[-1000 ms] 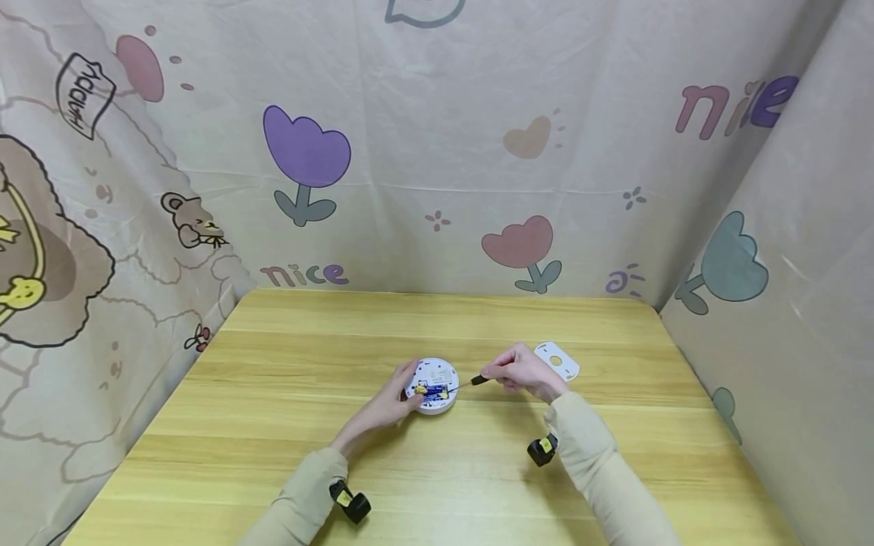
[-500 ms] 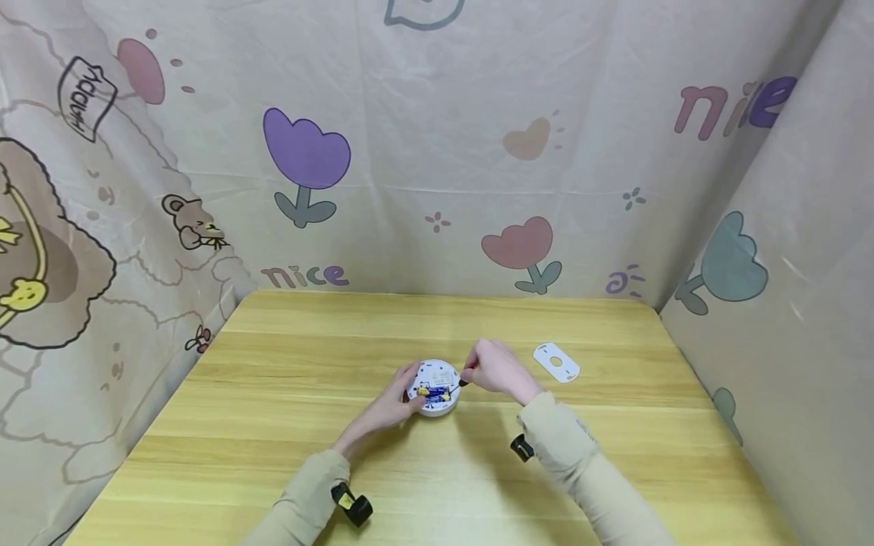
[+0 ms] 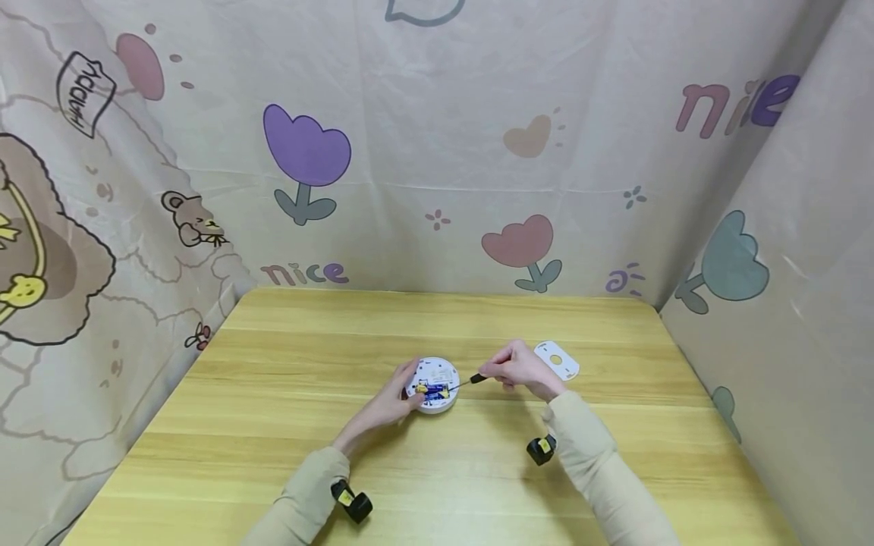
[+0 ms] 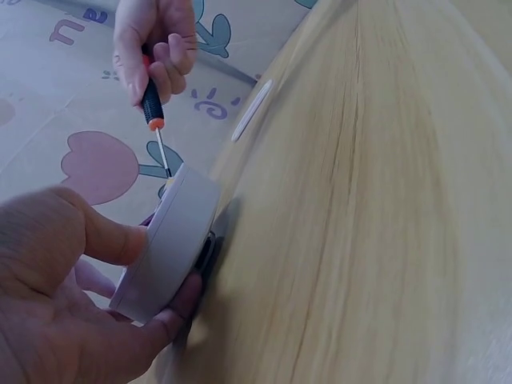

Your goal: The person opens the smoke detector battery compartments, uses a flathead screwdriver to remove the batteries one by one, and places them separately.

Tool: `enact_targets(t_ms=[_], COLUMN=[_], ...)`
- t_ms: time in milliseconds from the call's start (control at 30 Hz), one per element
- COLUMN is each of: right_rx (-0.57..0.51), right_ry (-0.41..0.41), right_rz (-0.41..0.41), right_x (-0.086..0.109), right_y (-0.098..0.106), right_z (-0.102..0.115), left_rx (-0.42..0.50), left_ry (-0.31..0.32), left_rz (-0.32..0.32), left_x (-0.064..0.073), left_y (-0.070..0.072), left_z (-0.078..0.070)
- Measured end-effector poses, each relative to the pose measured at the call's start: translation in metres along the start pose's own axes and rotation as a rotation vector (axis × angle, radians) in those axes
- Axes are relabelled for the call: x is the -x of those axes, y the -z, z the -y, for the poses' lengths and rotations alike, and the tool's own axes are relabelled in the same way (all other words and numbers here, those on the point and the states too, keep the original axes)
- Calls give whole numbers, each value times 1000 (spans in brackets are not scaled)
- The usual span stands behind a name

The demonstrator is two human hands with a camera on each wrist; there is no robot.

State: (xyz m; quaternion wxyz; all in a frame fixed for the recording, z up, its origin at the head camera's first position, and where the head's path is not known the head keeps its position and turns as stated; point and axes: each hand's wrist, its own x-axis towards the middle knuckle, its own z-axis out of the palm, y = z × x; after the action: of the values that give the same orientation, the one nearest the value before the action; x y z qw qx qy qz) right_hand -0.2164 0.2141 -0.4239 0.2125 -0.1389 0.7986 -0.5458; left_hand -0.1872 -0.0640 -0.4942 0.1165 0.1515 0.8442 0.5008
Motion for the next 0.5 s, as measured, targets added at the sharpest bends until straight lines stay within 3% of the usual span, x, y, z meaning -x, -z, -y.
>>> enact_targets(t_ms=[200, 500], right_rx=[-113, -141], right_ry=[-9, -36], right_rz=[30, 15], right_x=[4, 6], right_y=[7, 8], right_z=[-13, -16], left_rx=[2, 5], left_ry=[-13, -23], left_rz=[4, 6], left_x=[0, 1], left_y=[1, 2], left_z=[0, 1])
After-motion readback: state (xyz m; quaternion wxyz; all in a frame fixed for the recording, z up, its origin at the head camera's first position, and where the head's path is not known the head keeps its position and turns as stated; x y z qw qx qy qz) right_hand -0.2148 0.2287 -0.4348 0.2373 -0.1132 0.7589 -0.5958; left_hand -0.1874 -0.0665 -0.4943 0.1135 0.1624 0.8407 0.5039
